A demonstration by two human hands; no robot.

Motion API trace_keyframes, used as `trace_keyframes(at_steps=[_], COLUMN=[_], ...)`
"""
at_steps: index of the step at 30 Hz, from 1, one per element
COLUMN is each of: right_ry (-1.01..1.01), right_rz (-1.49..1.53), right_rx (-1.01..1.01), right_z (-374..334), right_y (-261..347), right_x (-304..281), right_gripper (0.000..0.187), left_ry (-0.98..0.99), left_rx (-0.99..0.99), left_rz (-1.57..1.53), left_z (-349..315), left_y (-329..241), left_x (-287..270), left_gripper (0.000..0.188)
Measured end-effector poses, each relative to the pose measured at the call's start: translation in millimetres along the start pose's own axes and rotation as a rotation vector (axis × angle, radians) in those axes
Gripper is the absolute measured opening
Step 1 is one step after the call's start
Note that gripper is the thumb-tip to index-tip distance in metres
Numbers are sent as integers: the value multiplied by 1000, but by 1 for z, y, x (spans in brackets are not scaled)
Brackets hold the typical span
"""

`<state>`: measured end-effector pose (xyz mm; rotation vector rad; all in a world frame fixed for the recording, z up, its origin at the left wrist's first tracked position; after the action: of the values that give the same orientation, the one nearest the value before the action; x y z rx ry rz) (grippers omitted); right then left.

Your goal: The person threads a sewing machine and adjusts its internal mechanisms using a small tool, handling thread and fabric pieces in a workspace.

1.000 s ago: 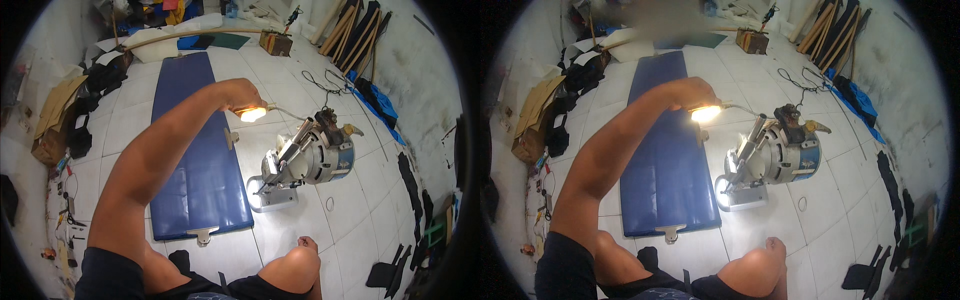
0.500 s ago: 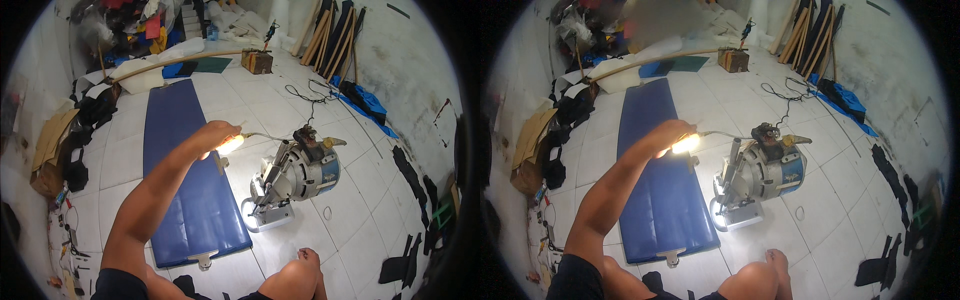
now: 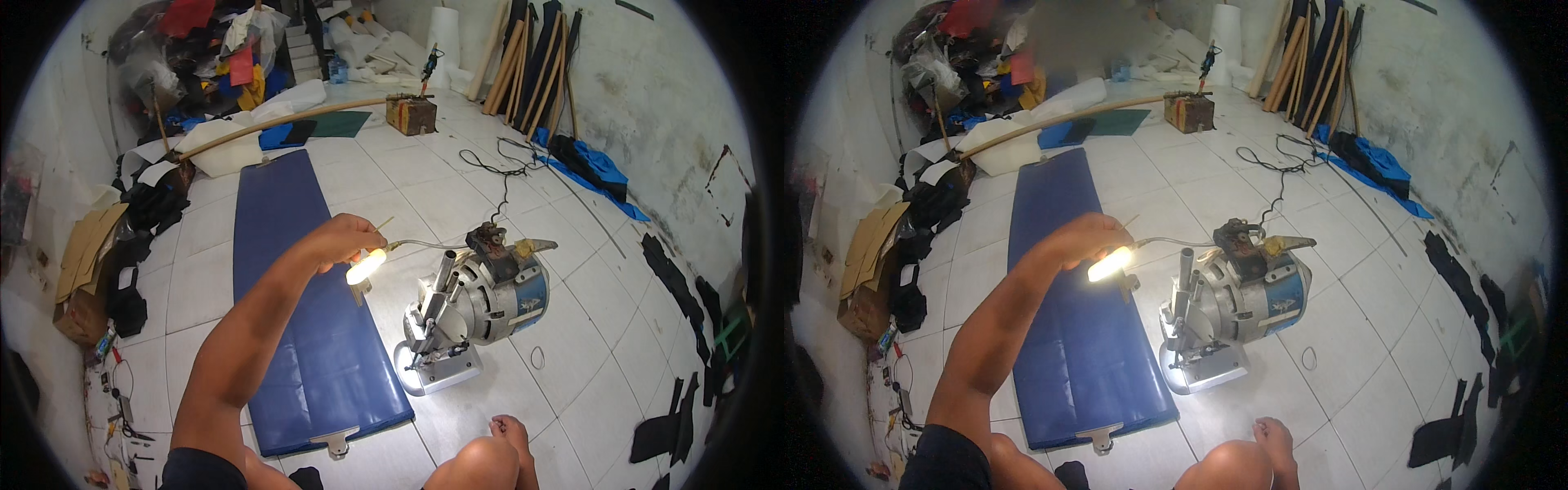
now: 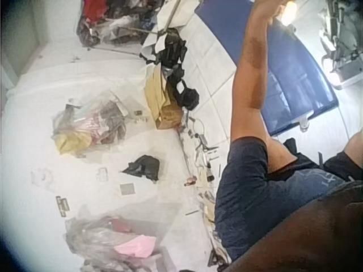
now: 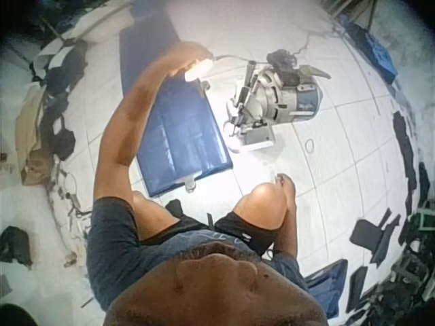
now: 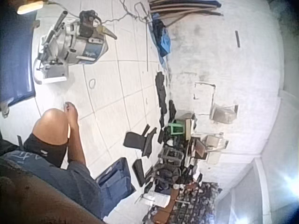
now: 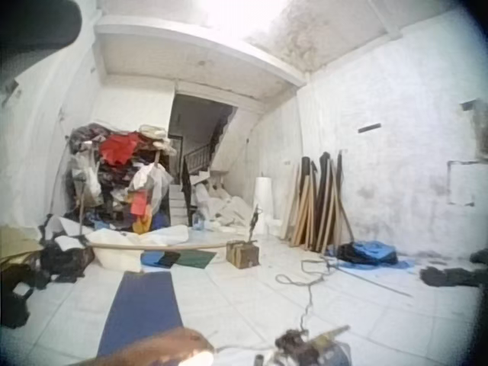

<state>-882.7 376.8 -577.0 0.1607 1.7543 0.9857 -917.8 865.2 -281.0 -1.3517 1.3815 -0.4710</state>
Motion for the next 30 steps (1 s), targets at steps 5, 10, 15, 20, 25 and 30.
trace_keyframes(at_steps=[5,10,15,20,25,30], right_ry=[2,-4,-21,33,-172,-167], right_rz=[-44,-80,-111,-115,-274,-365], right_rx=[-32,-73,-404,-906,-1107,-1002], right_z=[4,12,27,35,74,130], right_y=[16,59,188,352,468,523], right_x=[-6,-29,-81,-102,-128,-133], right_gripper=[24,23,20,13,8,5], left_ry=[-71,-154,-93,-135,-193,-125], left_rx=[-28,43,168,218,216,139], left_rz=[302,195,-208,-393,-328,-152], left_z=[-4,-11,11,11,0,9], left_y=[-11,-9,19,25,10,21], left_x=[-6,-12,-7,-12,-41,-37], left_gripper=[28,30,23,19,21,31])
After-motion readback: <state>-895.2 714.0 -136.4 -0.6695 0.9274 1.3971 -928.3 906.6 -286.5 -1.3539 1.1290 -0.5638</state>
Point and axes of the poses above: each hand's wrist, its own z-axis towards the middle knuckle, its own x-axis out of the palm, y = z × x, the point moved 8 cm from there along z, towards the middle knuckle, and after that the axes turned 6 degrees about -x, right-handed, at the moved point
